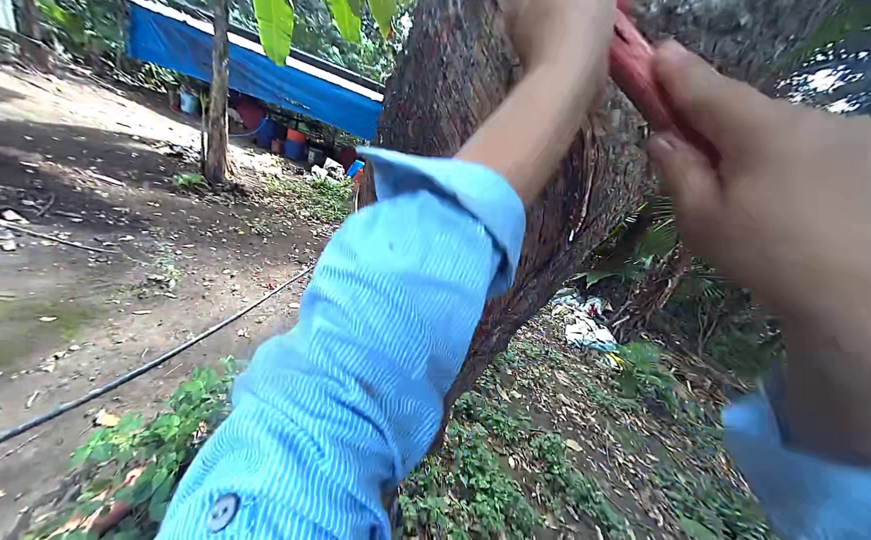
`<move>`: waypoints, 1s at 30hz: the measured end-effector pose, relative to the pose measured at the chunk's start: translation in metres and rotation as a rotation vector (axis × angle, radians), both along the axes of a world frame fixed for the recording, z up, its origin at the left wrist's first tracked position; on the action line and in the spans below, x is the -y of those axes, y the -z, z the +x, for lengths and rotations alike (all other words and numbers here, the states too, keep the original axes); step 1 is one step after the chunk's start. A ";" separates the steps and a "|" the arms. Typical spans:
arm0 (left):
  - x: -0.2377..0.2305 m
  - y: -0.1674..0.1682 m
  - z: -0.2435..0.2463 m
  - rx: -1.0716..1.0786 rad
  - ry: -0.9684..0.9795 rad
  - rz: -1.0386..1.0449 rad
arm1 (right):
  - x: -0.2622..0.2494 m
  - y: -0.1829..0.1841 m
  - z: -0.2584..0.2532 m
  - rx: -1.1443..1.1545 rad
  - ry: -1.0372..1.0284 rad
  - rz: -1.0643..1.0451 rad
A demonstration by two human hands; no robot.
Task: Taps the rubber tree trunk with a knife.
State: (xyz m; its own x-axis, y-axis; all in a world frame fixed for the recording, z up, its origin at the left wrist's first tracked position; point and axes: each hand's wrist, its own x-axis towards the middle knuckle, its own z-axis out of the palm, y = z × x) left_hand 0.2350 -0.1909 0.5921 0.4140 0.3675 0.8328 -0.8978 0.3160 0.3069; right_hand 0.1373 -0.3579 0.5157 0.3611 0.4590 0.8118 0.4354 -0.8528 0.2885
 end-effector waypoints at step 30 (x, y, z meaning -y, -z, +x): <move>0.045 0.023 -0.053 -0.239 0.224 -0.068 | 0.030 0.015 0.002 0.171 0.127 -0.095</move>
State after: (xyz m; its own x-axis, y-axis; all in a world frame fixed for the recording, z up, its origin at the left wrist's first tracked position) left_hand 0.1823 -0.2363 0.5691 0.6713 0.2966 0.6793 -0.7090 0.5242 0.4717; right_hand 0.1389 -0.3879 0.5004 0.2816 0.4963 0.8212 0.2646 -0.8628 0.4308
